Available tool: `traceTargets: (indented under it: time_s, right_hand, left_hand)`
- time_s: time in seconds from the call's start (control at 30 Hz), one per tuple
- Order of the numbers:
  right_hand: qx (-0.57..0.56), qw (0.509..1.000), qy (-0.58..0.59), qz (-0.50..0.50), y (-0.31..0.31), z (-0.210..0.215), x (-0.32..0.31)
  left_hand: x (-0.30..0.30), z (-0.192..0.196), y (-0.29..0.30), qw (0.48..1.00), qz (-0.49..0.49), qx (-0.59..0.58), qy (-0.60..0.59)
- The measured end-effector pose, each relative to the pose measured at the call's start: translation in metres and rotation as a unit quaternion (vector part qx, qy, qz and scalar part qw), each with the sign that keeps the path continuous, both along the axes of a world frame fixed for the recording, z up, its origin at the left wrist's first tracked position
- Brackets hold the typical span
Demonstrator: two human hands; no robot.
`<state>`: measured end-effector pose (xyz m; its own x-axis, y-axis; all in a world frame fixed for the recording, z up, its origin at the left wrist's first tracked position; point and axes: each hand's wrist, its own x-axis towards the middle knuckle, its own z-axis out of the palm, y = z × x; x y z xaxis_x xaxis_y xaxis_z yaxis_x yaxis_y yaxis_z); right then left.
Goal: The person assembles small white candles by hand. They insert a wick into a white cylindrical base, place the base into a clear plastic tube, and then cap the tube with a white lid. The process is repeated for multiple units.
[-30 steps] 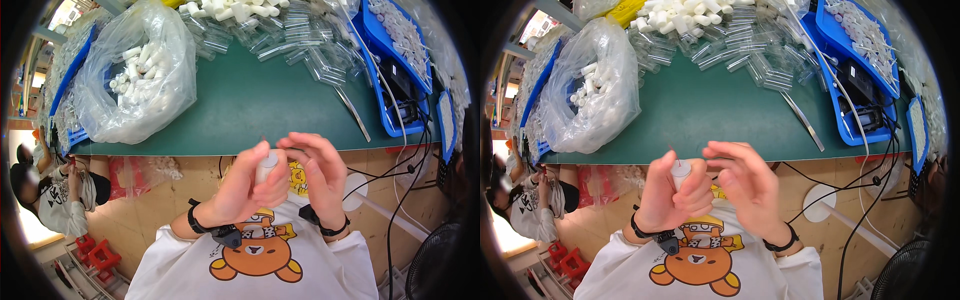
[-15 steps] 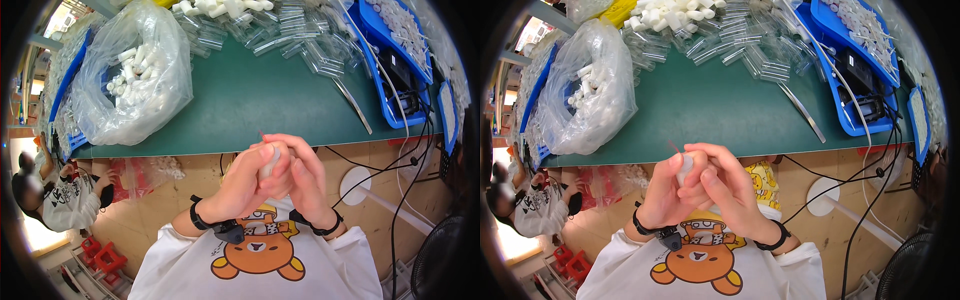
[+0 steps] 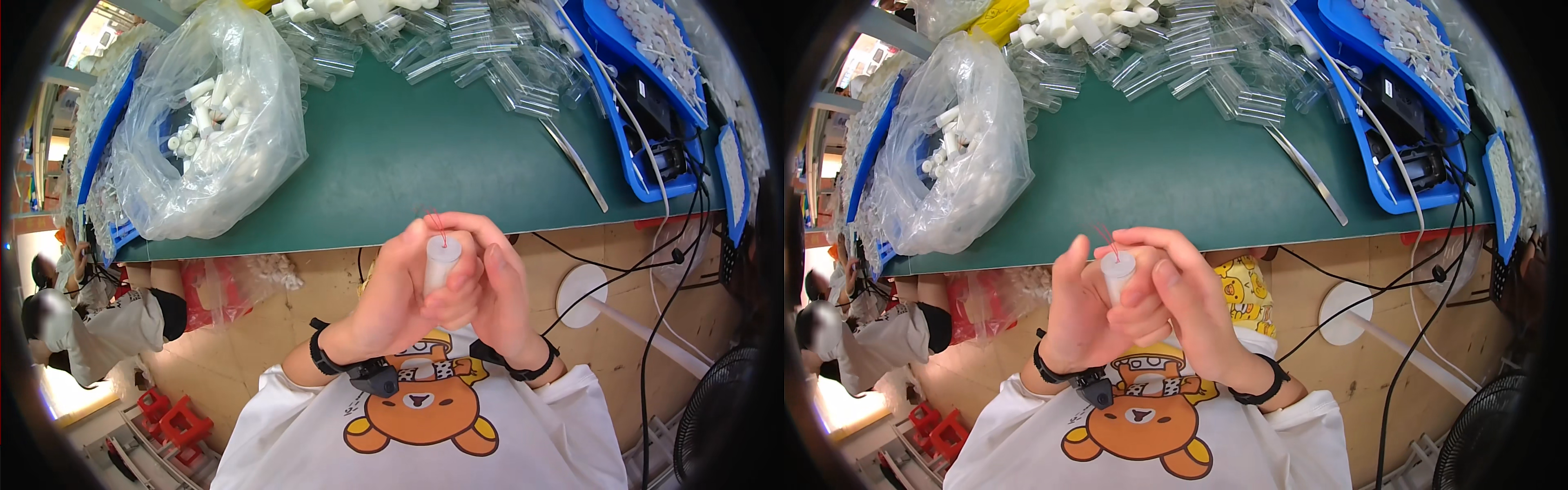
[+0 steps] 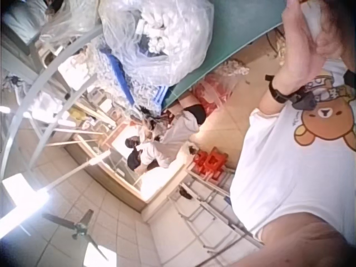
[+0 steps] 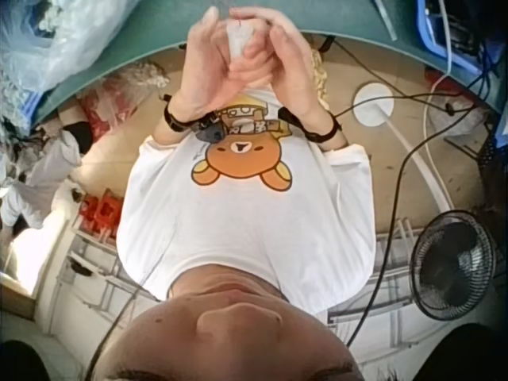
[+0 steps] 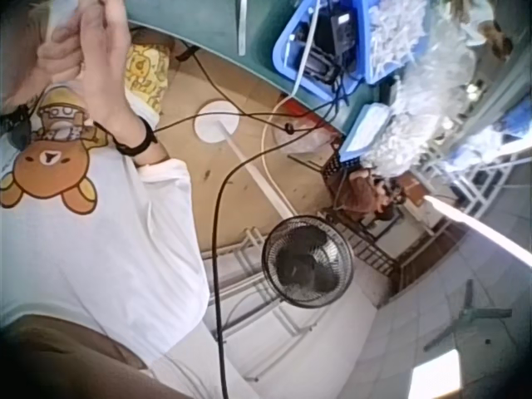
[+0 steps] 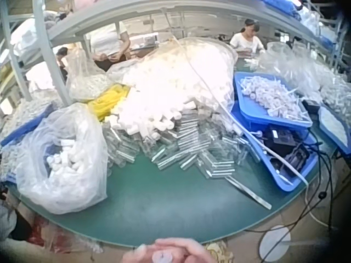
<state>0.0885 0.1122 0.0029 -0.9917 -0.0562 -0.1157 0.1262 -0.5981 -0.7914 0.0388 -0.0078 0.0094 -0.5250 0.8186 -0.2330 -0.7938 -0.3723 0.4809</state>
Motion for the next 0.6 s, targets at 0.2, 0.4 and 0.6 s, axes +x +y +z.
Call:
traceTargets:
  time_s: [0.2,0.4,0.6]
  right_hand:
    - [0.008,1.000,0.015,0.021,0.005,-0.008,-0.005]
    - [-0.123,0.985,-0.065,0.098,0.000,-0.010,-0.005]
    - [-0.262,0.945,-0.061,0.183,0.003,-0.017,-0.005]
  left_hand:
    - [-0.001,-0.002,-0.002,0.999,-0.033,0.026,-0.028]
    - [0.005,0.003,0.001,0.999,0.000,0.012,-0.033]
    - [0.002,0.001,0.002,0.999,-0.006,0.052,0.008]
